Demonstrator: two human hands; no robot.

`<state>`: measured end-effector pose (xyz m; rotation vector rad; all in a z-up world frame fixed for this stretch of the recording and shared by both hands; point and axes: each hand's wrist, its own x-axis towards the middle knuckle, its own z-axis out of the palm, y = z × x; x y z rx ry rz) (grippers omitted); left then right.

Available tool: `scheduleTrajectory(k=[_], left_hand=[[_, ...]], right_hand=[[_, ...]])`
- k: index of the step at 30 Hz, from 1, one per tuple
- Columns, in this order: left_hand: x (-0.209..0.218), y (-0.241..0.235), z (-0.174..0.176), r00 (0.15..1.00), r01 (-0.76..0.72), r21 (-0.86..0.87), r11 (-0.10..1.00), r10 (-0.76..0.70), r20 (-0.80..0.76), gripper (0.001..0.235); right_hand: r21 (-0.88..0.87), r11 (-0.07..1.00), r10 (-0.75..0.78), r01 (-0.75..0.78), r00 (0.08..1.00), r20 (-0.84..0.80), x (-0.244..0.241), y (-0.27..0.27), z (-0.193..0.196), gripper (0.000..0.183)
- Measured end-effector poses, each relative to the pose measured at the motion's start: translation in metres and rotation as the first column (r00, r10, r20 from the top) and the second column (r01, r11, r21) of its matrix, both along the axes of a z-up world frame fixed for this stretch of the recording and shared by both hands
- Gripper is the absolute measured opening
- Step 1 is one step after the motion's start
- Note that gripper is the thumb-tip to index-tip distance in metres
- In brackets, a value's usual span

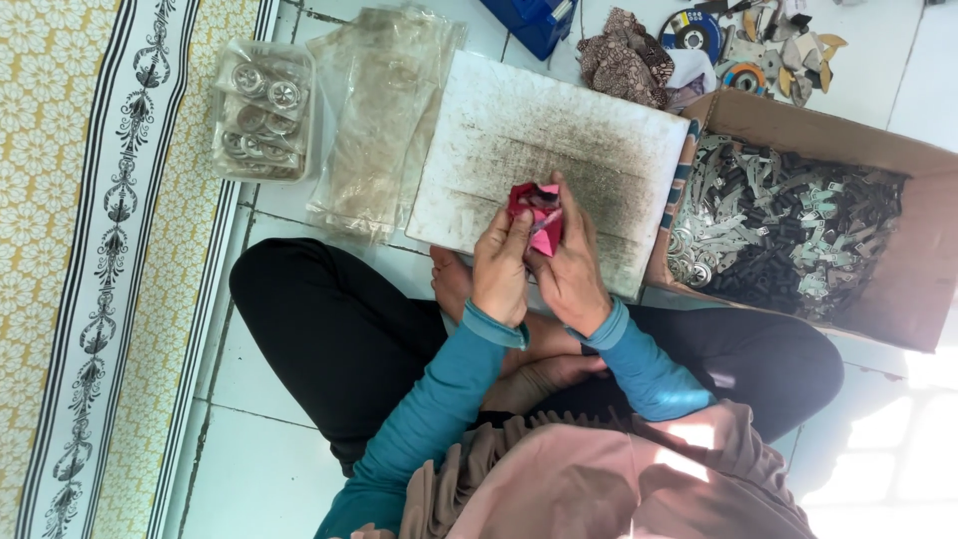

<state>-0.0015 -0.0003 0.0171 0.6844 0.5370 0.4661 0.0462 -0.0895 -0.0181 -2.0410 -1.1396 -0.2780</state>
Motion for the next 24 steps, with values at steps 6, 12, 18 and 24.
scheduleTrajectory(k=[6, 12, 18, 24], left_hand=[[0.005, -0.008, -0.031, 0.991, -0.092, -0.217, 0.972, 0.111, 0.076, 0.02], [0.007, 0.001, -0.049, 0.998, -0.017, -0.342, 0.939, 0.039, 0.058, 0.022], [0.002, 0.04, 0.016, 0.984, -0.129, -0.426, 0.895, 0.168, 0.055, 0.02], [-0.004, -0.007, 0.003, 0.992, 0.108, -0.262, 0.959, -0.087, 0.092, 0.033]], right_hand=[[0.058, 0.998, -0.001, -0.007, 0.99, 0.138, 0.007, -0.003, 0.001, 0.02], [0.228, 0.973, -0.069, 0.05, 0.994, 0.08, 0.006, -0.004, 0.024, 0.012], [0.437, 0.826, 0.106, 0.356, 0.662, -0.742, 0.007, -0.01, 0.042, 0.035], [0.398, 0.778, 0.209, 0.487, 0.396, -0.894, -0.006, 0.013, 0.032, 0.037]])
